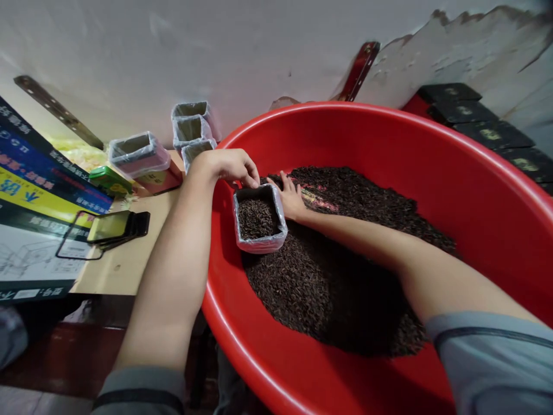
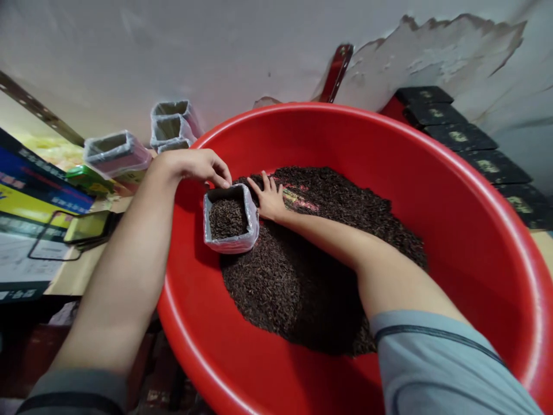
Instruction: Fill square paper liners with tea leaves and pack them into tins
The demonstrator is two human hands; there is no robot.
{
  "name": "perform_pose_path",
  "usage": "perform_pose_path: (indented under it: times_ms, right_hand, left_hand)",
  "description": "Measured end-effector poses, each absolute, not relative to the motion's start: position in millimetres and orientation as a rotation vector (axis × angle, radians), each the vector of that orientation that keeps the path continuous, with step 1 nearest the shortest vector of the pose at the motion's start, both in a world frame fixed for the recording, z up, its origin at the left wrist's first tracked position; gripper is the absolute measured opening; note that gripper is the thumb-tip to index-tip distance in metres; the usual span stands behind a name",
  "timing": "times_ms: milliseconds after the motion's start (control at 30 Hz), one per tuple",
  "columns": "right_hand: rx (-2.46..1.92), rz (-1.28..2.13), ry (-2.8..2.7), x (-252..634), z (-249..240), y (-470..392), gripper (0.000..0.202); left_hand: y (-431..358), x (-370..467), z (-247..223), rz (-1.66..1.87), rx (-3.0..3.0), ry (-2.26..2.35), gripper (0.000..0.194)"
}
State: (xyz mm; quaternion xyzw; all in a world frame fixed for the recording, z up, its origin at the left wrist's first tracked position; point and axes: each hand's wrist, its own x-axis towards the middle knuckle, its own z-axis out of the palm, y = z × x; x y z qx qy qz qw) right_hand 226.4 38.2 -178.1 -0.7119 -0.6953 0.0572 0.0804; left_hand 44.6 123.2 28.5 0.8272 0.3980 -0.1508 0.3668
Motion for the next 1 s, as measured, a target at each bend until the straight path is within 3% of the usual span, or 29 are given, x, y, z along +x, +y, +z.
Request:
perform_pose_path:
  times_ms: [67,167,700,1000]
  right_hand:
    - [-2.115,0.095,-2.082,216.7,-177.3,51.8,0.066]
    - [-2.096,0.044,-2.091,213.0,-176.9,64.1,0.059]
    - [-1.822,0.071,-2.192,238.9,-157.0,75.7,0.056]
    - [-1.738,0.163,-1.956,250.7,-135.6,75.1,0.064]
  left_hand:
    - [123.7,44.1,28.5,-0.395,2.125,1.01,0.039]
    - [125.3,42.9,28.6,-0.415,2.161,0.961,0.041]
    - [130.3,35.8,26.1,-0.382,2.181,0.962,0.035]
    - [130.9,34.3,26.3,-0.368,2.155,0.954,0.035]
